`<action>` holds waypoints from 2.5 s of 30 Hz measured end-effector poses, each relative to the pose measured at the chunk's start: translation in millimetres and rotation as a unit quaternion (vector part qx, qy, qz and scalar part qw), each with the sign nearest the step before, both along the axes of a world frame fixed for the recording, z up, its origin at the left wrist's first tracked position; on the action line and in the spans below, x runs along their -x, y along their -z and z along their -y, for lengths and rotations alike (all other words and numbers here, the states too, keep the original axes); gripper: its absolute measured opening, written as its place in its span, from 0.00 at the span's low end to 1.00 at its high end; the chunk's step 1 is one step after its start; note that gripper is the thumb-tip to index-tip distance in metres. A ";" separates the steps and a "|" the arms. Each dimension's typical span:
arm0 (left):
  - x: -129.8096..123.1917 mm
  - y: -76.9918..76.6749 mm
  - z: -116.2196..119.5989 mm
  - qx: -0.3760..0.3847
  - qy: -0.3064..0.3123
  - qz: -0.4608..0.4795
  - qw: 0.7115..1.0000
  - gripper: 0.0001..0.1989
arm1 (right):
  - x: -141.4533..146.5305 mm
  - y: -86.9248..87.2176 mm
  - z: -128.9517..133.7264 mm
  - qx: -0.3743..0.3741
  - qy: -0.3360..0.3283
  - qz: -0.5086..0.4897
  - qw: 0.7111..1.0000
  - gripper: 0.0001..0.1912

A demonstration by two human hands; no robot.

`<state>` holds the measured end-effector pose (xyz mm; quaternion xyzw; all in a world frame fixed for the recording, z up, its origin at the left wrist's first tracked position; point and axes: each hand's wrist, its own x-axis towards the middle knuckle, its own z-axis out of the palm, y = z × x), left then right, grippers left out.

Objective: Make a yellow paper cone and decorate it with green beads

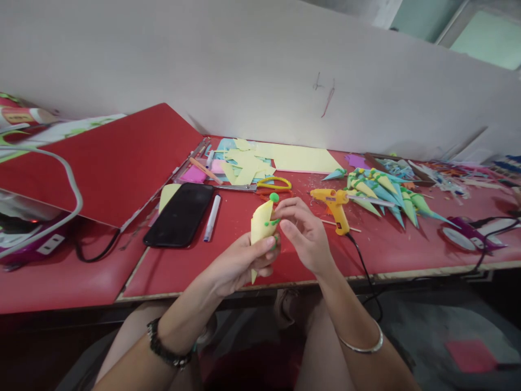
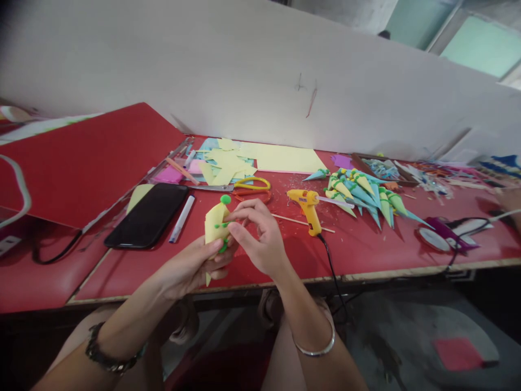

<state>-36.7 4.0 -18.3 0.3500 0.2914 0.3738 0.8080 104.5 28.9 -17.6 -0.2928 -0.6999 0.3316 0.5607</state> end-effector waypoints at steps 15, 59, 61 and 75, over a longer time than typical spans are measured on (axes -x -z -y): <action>4.0 -4.3 -2.1 0.006 -0.023 0.025 0.999 0.17 | -3.6 -3.3 1.1 -0.003 0.031 -0.003 1.000 0.07; 1.7 -4.0 -5.0 -0.018 -0.095 -0.017 0.995 0.16 | 8.3 0.8 -1.8 0.261 -0.041 -0.298 0.917 0.08; 1.5 -3.9 -5.1 -0.016 -0.098 -0.017 0.995 0.17 | 8.2 0.8 -1.4 0.268 -0.040 -0.296 0.916 0.09; -2.5 -1.1 -4.0 -0.005 -0.076 -0.039 0.996 0.19 | 7.7 -0.1 2.2 0.115 0.070 -0.211 0.968 0.05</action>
